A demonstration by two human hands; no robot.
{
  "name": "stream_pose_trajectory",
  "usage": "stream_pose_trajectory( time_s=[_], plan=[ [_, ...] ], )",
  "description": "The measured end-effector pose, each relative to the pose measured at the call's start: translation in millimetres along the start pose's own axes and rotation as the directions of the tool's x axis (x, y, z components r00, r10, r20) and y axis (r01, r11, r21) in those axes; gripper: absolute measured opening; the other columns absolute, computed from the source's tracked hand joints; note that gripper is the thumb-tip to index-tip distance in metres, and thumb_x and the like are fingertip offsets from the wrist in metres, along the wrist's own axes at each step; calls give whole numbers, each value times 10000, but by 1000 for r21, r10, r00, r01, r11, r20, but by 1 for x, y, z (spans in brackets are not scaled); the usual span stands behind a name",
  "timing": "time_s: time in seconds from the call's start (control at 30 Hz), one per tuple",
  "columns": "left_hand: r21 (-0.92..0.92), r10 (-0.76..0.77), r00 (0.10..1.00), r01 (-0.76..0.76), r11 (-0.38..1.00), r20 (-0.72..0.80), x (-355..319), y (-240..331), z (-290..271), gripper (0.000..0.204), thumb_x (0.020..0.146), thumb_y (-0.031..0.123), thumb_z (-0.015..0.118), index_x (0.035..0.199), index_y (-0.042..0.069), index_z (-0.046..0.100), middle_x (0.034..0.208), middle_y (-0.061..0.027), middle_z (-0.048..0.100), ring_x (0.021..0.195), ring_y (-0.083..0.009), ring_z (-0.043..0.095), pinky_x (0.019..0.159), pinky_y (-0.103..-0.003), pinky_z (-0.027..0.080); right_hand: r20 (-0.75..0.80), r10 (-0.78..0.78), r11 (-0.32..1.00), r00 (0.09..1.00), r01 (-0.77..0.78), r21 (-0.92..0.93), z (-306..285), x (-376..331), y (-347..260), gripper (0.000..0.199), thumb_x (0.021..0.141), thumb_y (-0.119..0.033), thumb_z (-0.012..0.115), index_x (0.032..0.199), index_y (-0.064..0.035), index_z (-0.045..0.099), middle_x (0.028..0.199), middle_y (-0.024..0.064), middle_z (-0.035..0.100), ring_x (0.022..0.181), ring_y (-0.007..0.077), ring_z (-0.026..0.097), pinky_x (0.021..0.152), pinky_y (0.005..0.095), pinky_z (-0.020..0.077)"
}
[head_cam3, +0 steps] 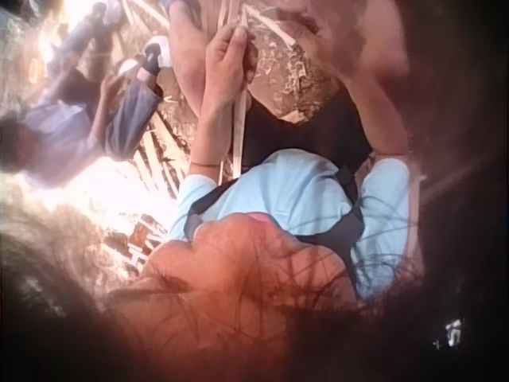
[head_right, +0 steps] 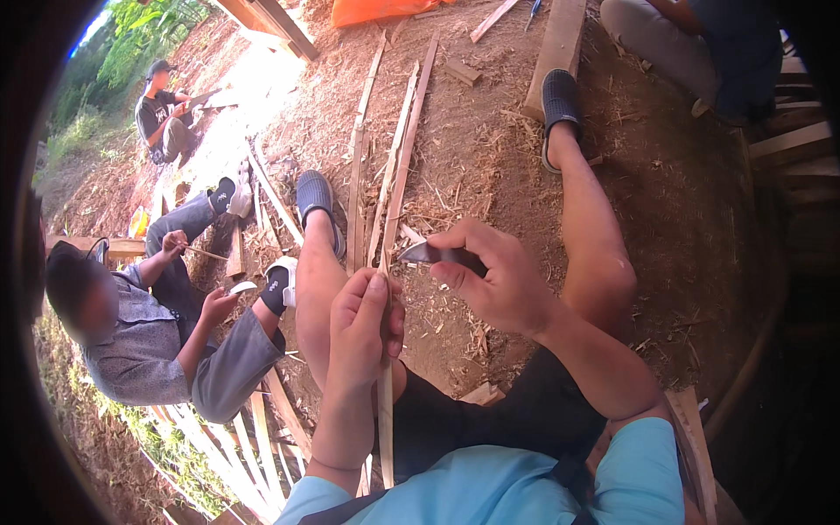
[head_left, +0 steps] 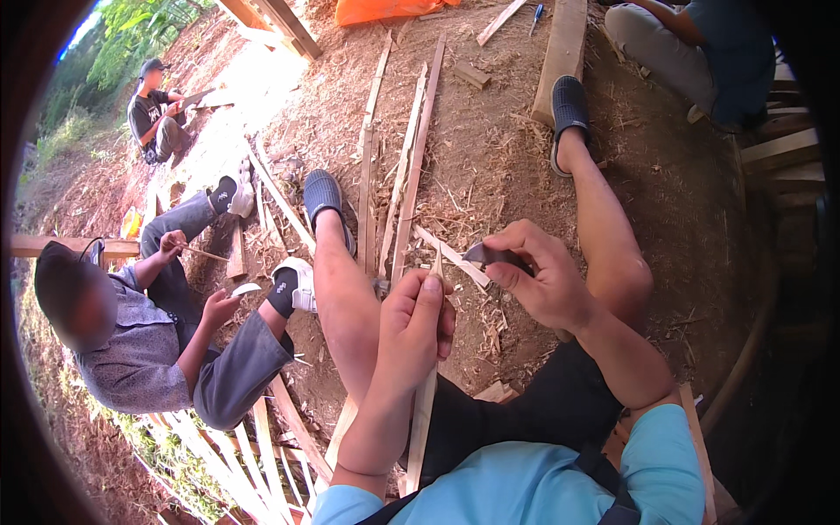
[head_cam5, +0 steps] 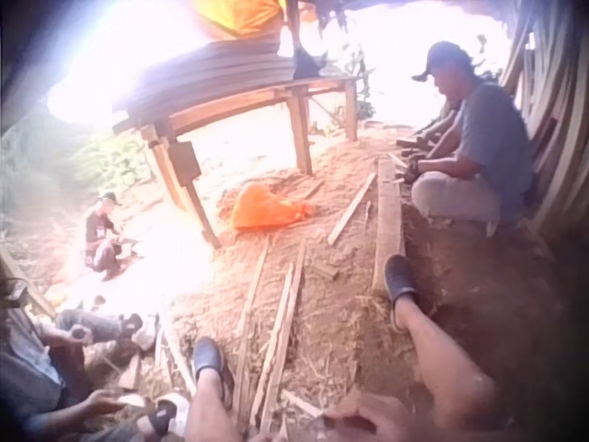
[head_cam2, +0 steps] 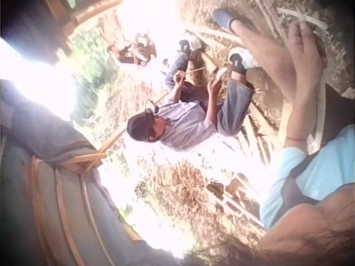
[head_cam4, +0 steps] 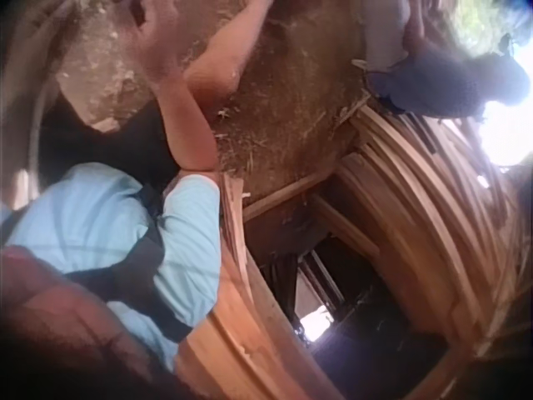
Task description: The person sits on the ground and uses a knife to shave thin strips from a piece of wood. They hold the wood in their left hand and the knife in their right, repeatedly scraping the blade along the wood's surface to create shavings.
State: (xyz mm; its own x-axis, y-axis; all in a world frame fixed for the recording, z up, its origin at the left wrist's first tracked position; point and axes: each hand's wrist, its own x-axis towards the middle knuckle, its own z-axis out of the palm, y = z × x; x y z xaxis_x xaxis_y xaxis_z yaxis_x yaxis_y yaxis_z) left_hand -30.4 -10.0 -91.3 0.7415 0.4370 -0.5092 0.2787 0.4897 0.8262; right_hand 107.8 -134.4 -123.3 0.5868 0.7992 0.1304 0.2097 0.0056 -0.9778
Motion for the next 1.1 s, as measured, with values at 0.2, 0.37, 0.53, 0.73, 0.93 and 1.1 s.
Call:
stream_pose_trajectory(
  time_s=[0.2,0.37,0.53,0.73,0.93,1.1],
  plan=[
    [-40,1,999,-2,999,-42,-7,-1,-13,203,987,226,398,934,59,499,575,-4,481,361,-53,385,333,-172,306,160,-62,996,985,71,-56,18,8,-5,230,832,-149,671,1005,-34,572,815,69,574,689,169,565,627,288,449],
    [-47,30,999,-32,998,-30,-9,-3,-14,174,986,207,394,967,60,486,590,-11,490,355,-53,385,321,-169,303,182,-53,998,982,58,-24,27,9,-8,186,814,-92,663,958,-16,572,780,102,554,660,203,557,601,309,442],
    [-36,39,999,-38,999,34,-14,-3,-18,202,997,223,369,944,48,454,582,9,461,390,-31,365,346,-170,297,202,-99,995,974,97,20,29,9,-3,202,807,-64,669,981,-20,576,813,99,580,714,198,585,632,304,458],
    [-3,162,986,-162,987,31,-21,-2,-22,193,996,215,370,905,60,439,546,24,413,385,-26,335,342,-172,276,113,-157,986,981,150,69,46,8,-2,207,797,-33,671,974,-15,566,851,100,595,760,203,598,669,302,468],
    [-108,91,995,-85,991,51,-19,6,-18,213,994,242,383,878,70,432,538,24,402,383,-33,331,344,-170,266,-68,-210,978,975,210,-14,50,13,-8,184,796,-43,669,950,-28,568,822,106,585,726,231,602,642,319,470],
    [-95,47,983,-30,995,176,-29,-1,-16,216,990,245,395,865,75,444,515,-4,416,338,-64,335,311,-185,257,-306,107,965,946,-24,263,50,17,9,187,875,-133,622,1010,-37,535,817,43,565,704,110,541,624,283,448]
  ],
)
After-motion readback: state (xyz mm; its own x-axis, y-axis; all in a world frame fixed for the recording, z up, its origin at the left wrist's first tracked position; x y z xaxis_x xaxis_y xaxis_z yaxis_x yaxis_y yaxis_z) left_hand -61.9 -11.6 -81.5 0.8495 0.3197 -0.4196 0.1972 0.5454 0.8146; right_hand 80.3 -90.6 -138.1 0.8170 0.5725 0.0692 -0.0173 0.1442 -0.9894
